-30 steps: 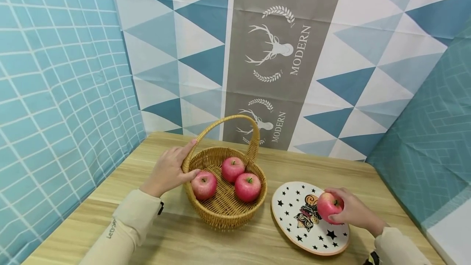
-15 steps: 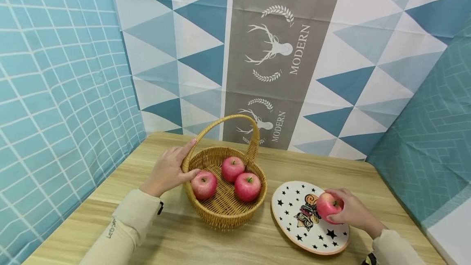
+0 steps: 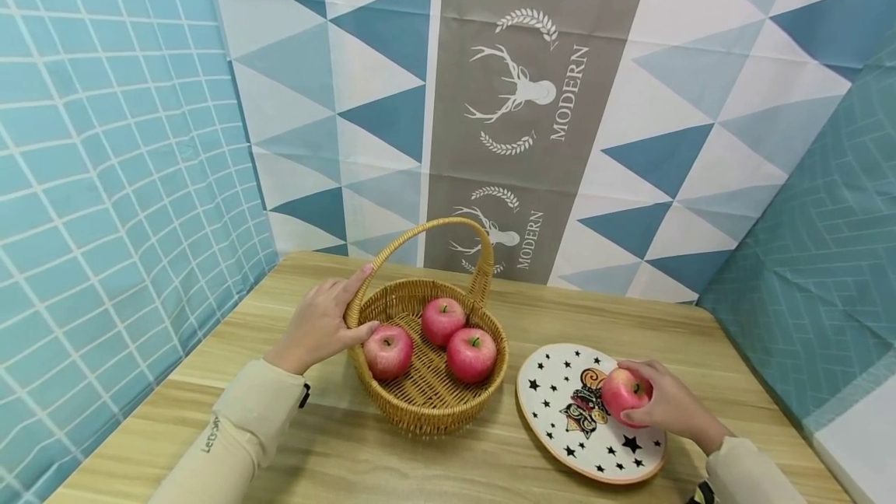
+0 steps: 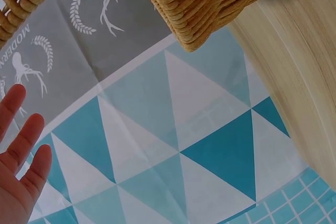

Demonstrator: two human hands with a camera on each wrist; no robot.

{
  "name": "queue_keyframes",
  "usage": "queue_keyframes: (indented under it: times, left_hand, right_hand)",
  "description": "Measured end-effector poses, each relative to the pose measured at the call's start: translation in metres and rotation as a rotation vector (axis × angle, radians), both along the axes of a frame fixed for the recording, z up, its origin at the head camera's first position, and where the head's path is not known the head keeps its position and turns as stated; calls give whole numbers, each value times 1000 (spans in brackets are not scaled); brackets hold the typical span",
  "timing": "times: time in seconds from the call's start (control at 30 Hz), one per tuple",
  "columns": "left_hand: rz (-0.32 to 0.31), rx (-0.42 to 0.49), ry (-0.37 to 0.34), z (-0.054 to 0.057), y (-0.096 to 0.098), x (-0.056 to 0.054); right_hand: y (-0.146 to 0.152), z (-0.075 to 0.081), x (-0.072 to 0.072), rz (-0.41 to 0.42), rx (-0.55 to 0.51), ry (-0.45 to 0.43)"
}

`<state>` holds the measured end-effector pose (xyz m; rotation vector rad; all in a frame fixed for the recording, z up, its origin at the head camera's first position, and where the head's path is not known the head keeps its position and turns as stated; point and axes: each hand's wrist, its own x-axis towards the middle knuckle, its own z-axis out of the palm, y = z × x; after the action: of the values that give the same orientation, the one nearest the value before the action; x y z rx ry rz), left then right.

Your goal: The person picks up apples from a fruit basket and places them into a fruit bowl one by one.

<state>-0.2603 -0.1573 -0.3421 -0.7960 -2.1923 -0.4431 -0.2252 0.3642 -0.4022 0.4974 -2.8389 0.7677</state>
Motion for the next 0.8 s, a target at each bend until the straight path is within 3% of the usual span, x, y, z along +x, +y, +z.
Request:
queue_keyframes:
  times: [0.8]
  left_hand:
    - [4,3,1,0,0,1]
  right_hand:
    - [-3,8,-4,-6,24,-122]
